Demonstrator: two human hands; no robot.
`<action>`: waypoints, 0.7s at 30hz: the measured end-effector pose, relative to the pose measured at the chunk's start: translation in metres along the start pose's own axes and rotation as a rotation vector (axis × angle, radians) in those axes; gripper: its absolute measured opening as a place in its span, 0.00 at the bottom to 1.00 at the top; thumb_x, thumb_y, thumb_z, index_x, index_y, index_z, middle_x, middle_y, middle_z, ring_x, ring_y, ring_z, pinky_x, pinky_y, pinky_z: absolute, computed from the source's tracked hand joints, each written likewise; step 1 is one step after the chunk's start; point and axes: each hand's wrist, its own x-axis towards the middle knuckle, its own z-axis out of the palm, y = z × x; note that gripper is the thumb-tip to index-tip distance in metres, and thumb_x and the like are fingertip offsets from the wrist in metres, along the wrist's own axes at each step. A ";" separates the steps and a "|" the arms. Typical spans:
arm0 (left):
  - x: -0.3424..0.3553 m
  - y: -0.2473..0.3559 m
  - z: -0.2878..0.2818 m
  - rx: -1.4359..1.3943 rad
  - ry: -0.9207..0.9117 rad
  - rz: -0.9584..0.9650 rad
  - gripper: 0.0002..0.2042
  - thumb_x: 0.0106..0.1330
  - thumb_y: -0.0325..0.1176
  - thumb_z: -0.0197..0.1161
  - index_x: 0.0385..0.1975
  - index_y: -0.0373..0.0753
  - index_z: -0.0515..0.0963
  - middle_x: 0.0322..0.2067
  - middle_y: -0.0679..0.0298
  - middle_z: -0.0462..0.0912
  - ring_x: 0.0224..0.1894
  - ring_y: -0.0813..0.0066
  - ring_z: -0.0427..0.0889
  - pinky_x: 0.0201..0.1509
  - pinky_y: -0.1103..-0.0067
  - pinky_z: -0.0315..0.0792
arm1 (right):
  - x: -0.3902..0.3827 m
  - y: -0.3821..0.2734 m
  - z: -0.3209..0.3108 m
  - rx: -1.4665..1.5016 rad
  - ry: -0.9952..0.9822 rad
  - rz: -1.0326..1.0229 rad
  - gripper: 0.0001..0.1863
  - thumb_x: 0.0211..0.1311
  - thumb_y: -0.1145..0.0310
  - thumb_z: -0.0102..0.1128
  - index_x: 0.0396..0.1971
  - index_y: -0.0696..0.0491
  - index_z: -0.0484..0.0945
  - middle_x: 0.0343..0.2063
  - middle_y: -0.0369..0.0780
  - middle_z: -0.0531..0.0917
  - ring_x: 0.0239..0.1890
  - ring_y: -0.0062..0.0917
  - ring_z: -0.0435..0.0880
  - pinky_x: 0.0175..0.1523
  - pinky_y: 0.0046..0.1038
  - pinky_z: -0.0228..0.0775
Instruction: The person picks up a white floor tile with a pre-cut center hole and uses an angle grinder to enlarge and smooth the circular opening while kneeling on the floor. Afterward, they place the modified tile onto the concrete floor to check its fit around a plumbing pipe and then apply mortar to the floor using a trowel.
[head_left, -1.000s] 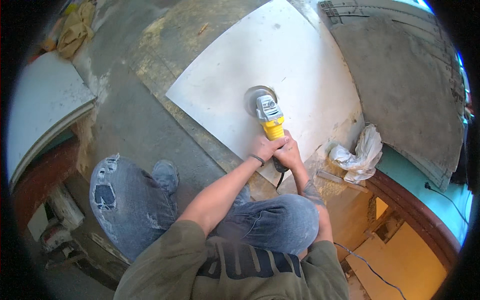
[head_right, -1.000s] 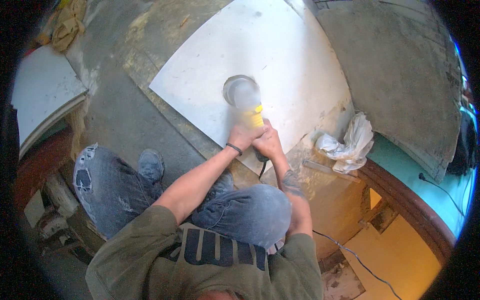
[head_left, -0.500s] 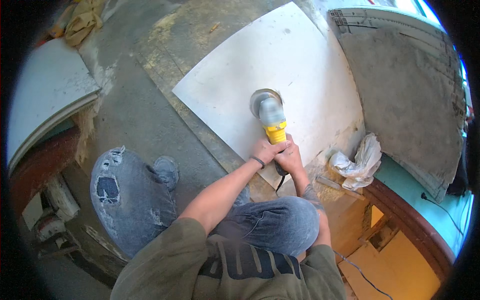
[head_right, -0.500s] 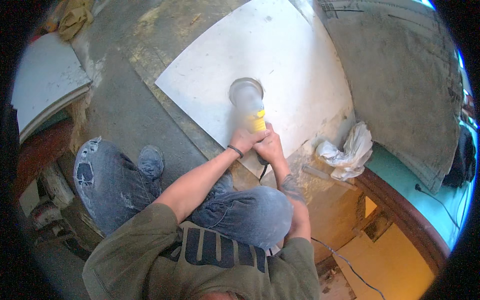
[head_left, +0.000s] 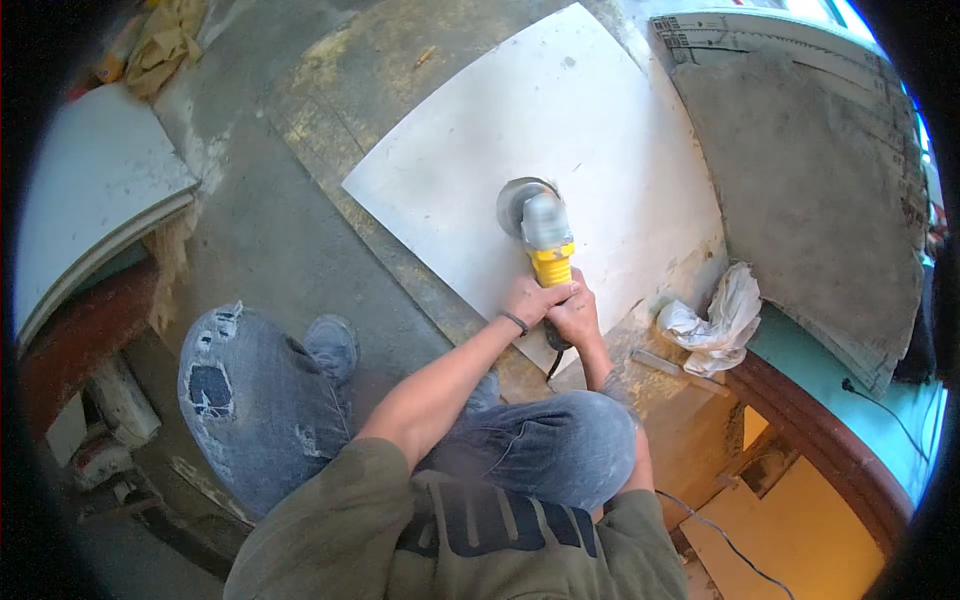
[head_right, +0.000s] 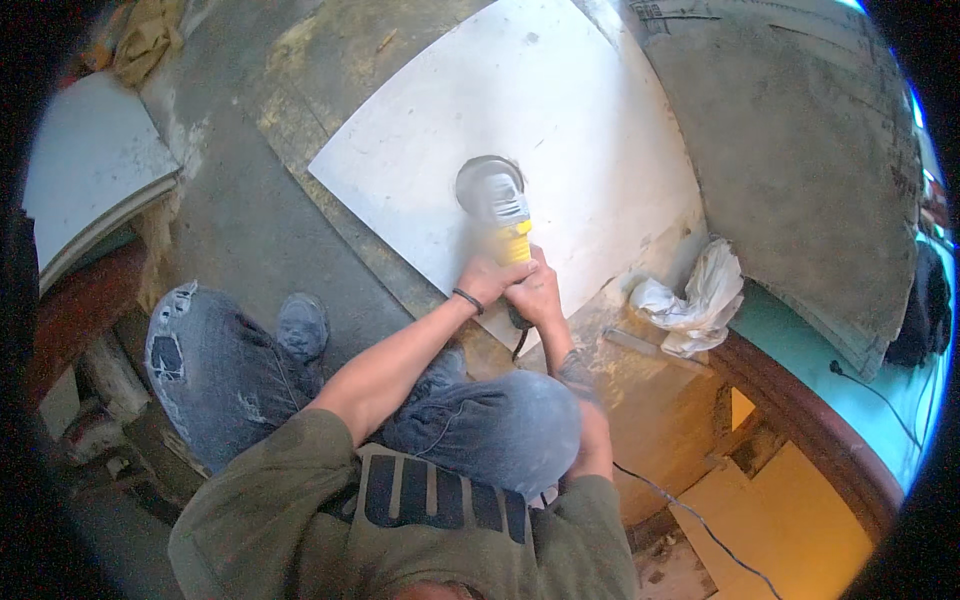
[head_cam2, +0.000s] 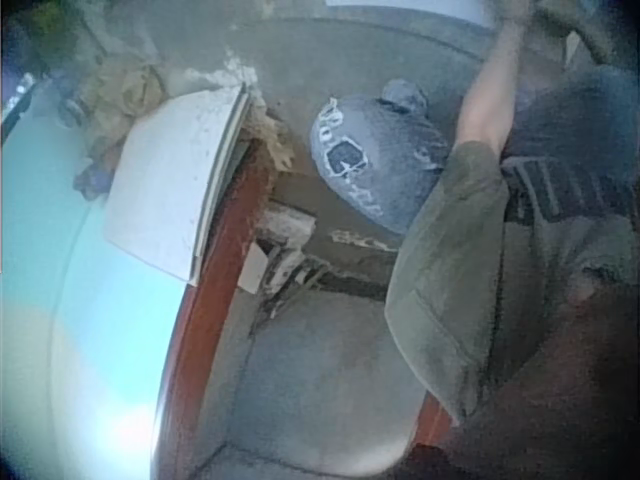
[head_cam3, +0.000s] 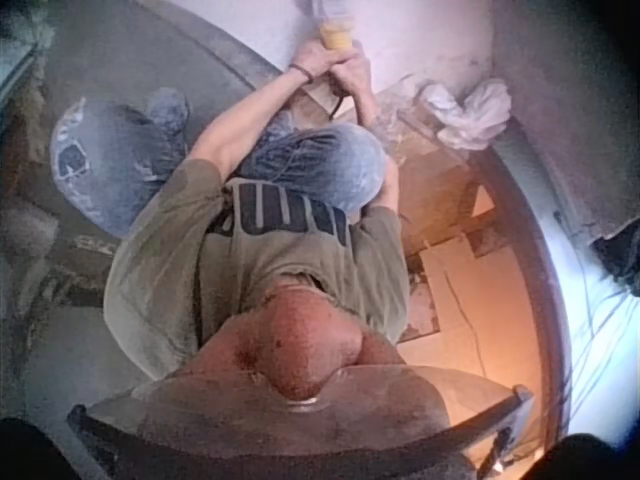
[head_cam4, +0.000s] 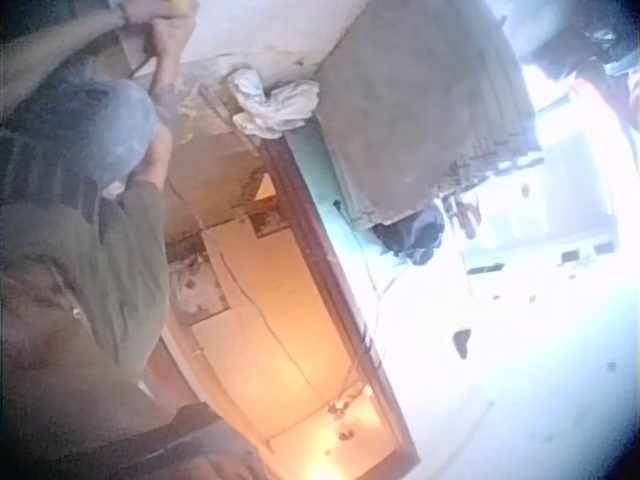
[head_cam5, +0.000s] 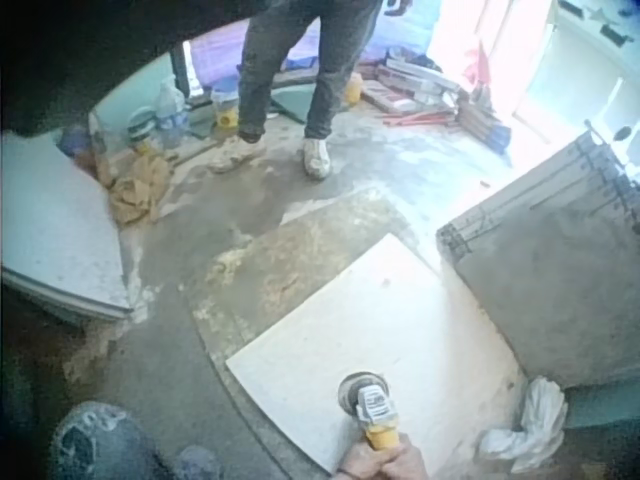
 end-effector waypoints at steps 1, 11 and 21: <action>0.000 0.002 0.001 -0.069 0.016 0.025 0.23 0.54 0.49 0.72 0.40 0.35 0.82 0.34 0.62 0.85 0.35 0.74 0.84 0.40 0.75 0.77 | 0.002 0.002 -0.002 -0.027 -0.044 0.022 0.28 0.43 0.68 0.64 0.48 0.59 0.72 0.38 0.52 0.83 0.43 0.43 0.84 0.47 0.35 0.75; 0.006 -0.012 0.000 -0.107 0.034 0.015 0.23 0.53 0.49 0.73 0.40 0.35 0.81 0.34 0.61 0.85 0.36 0.74 0.83 0.41 0.76 0.77 | 0.005 -0.005 -0.002 -0.036 -0.098 0.015 0.28 0.45 0.65 0.65 0.48 0.60 0.72 0.36 0.53 0.83 0.43 0.45 0.84 0.48 0.35 0.75; -0.001 0.001 -0.003 -0.129 0.024 -0.008 0.21 0.55 0.48 0.72 0.39 0.36 0.82 0.33 0.63 0.85 0.34 0.76 0.83 0.40 0.77 0.76 | 0.007 -0.001 -0.004 -0.081 -0.130 0.038 0.28 0.44 0.66 0.64 0.48 0.60 0.72 0.37 0.54 0.83 0.44 0.45 0.84 0.48 0.36 0.74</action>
